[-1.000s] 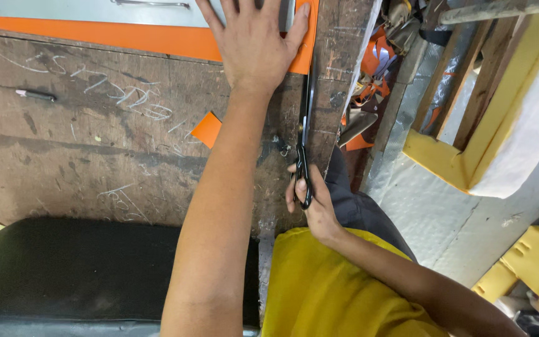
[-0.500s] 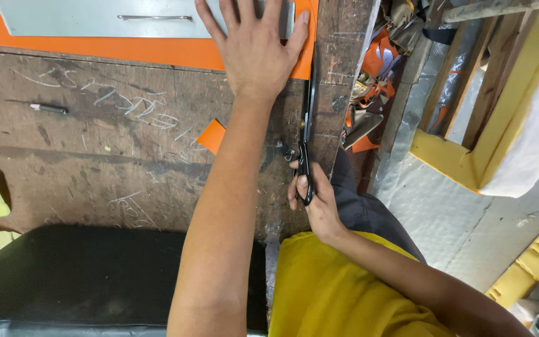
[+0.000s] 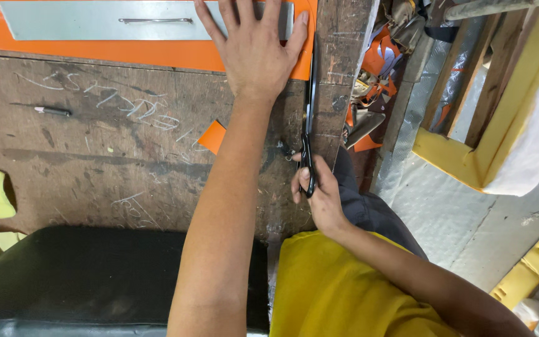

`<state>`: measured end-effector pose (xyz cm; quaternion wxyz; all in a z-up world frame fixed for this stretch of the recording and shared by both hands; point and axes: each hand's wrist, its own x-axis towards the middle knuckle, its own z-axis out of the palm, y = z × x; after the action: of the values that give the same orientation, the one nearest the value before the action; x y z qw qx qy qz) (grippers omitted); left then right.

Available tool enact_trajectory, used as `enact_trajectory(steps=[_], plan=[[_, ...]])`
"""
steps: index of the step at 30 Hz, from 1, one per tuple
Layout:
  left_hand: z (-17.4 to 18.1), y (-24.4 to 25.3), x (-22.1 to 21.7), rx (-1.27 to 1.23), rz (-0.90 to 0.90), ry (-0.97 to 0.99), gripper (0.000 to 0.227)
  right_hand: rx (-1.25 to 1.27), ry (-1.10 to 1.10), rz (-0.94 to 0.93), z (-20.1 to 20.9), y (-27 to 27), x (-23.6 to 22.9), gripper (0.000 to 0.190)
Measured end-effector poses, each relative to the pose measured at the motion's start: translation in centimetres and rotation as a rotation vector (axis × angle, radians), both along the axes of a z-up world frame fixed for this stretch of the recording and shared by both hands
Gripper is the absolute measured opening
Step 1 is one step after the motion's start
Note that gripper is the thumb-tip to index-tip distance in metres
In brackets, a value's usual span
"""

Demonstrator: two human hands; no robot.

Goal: The person cuts orange material using shears, following lines drawn on templates, and uses a chalk-like tool to mark specific sections on the material.

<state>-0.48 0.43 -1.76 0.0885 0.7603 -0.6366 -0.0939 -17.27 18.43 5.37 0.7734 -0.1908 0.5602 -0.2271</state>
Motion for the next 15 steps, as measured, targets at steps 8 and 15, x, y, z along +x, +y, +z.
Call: enact_trajectory(steps=[8, 15], plan=[[0.2, 0.0, 0.0, 0.023, -0.013, -0.033, 0.053, -0.022, -0.009, -0.008, 0.1, -0.5, -0.6, 0.042], [0.0, 0.0, 0.1, -0.015, -0.008, -0.013, 0.051, -0.001, -0.006, 0.019, -0.7, -1.8, -1.8, 0.041]])
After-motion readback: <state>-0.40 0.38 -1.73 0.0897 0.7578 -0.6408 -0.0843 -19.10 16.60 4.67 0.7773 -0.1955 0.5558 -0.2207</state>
